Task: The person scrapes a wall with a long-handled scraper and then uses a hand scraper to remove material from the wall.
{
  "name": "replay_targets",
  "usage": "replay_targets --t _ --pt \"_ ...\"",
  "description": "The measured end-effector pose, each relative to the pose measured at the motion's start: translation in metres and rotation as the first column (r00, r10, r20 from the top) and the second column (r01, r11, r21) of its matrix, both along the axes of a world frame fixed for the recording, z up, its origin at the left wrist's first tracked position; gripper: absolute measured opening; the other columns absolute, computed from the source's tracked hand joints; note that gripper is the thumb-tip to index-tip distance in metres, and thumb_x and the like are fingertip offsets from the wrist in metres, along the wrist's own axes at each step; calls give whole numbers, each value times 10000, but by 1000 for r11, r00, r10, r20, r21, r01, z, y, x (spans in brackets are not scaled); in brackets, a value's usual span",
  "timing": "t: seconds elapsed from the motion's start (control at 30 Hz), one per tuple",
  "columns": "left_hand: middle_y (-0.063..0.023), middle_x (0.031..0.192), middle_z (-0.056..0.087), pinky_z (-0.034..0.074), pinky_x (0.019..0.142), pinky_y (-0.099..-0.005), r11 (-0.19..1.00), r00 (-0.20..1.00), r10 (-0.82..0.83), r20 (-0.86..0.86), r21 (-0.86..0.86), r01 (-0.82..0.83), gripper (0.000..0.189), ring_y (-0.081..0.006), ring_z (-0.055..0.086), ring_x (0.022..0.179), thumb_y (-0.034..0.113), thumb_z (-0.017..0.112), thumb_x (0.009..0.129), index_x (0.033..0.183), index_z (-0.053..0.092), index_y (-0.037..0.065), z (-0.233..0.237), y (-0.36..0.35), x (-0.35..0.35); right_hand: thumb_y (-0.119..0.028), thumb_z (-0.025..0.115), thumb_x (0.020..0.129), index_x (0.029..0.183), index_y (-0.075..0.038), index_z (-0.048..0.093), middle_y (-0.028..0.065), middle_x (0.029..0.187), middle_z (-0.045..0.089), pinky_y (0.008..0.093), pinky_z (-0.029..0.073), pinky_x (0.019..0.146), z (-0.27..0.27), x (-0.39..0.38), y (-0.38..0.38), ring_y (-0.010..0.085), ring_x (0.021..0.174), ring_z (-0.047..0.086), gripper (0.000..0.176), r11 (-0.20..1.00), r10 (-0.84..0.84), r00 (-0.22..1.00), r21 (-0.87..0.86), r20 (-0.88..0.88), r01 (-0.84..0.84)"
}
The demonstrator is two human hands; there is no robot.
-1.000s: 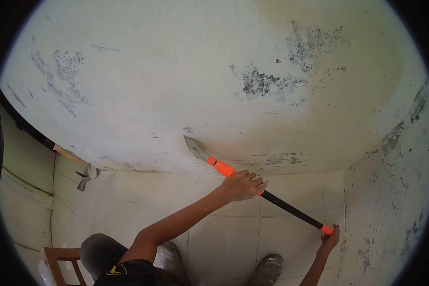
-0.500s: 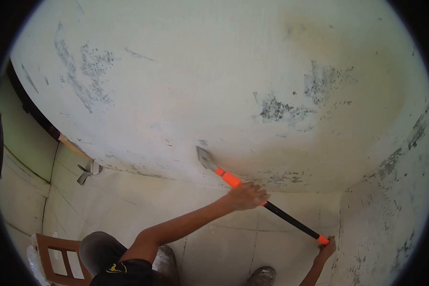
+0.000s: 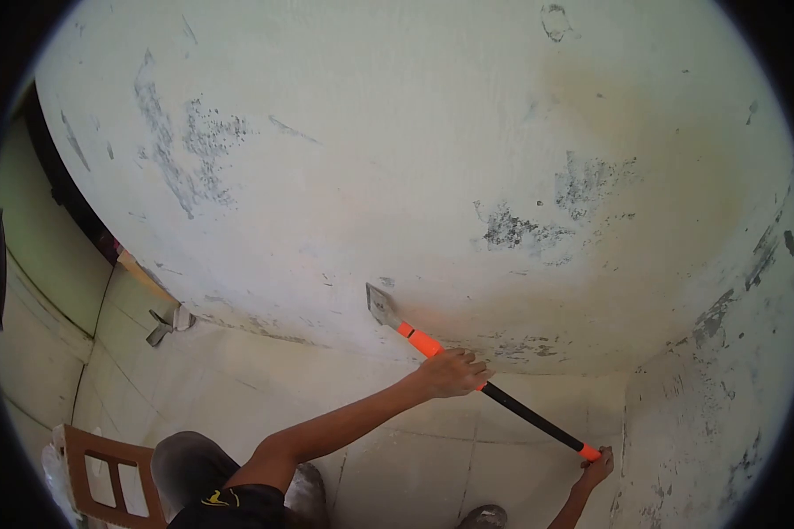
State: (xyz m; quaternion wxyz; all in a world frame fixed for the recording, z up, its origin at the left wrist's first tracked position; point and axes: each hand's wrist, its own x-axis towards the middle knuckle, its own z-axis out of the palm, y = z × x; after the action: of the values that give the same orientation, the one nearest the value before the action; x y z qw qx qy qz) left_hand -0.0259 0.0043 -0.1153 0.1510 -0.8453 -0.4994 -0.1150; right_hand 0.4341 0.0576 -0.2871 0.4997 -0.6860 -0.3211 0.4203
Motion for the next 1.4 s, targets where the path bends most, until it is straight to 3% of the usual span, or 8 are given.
replay_targets --t 0.03,0.1,0.2,0.33,0.4,0.5,0.7,1.4 --pt "14 890 669 517 747 -310 1000 1000 -2 0 4 2 281 -178 663 864 187 614 826 1094 690 150 0 -1 -3 -277 471 986 970 -17 606 61 766 536 310 453 508 -21 7 7 160 571 508 293 1000 -2 1000 4 0 2" --pt "5 914 688 518 737 -315 997 1000 -19 23 79 17 292 -184 671 828 196 619 808 1086 693 147 -1 -3 -15 -287 498 979 1004 -29 634 110 842 599 450 487 745 -94 28 26 249 759 591 293 871 -161 535 374 829 -318" --pt "-2 898 701 519 722 -323 999 997 40 -66 0 -40 331 -192 675 796 199 619 792 1109 691 133 2 -11 -29 -298 512 969 1038 -48 657 132 954 640 522 412 914 11 -76 -8 311 935 601 297 909 334 430 -166 839 -381" --pt "-2 845 696 516 702 -328 996 994 80 -73 52 -76 346 -194 675 777 193 618 785 1116 693 124 0 -9 -27 -357 532 954 1011 -58 658 116 942 655 509 428 884 102 -147 -30 300 936 617 329 845 346 398 -97 850 -526" --pt "3 823 690 510 681 -326 994 995 90 -53 71 -86 340 -183 675 767 190 618 784 1108 696 123 1 -7 -26 -400 617 902 1010 -63 668 115 889 658 500 422 885 141 -172 -32 312 910 624 357 667 270 109 -104 957 -738" --pt "11 808 680 506 665 -317 992 997 70 -45 105 -65 326 -173 668 753 188 619 785 1095 699 128 7 -8 -21 -421 705 831 927 -61 654 116 789 650 496 461 795 192 -223 -40 335 811 648 376 441 434 177 -37 883 -897" --pt "-11 796 646 522 691 -349 995 998 27 53 95 -32 178 -199 671 794 210 606 824 962 660 111 4 0 -1 -347 703 833 710 -82 574 132 629 624 465 478 557 178 -255 -22 364 605 638 320 571 340 154 -73 928 -817" --pt "2 816 649 514 732 -338 990 996 -6 88 139 -6 193 -194 659 791 209 616 816 979 680 128 -9 -5 -16 -229 663 796 861 -122 720 134 696 683 446 515 642 156 -277 -26 346 674 680 138 659 420 222 -128 880 -742"
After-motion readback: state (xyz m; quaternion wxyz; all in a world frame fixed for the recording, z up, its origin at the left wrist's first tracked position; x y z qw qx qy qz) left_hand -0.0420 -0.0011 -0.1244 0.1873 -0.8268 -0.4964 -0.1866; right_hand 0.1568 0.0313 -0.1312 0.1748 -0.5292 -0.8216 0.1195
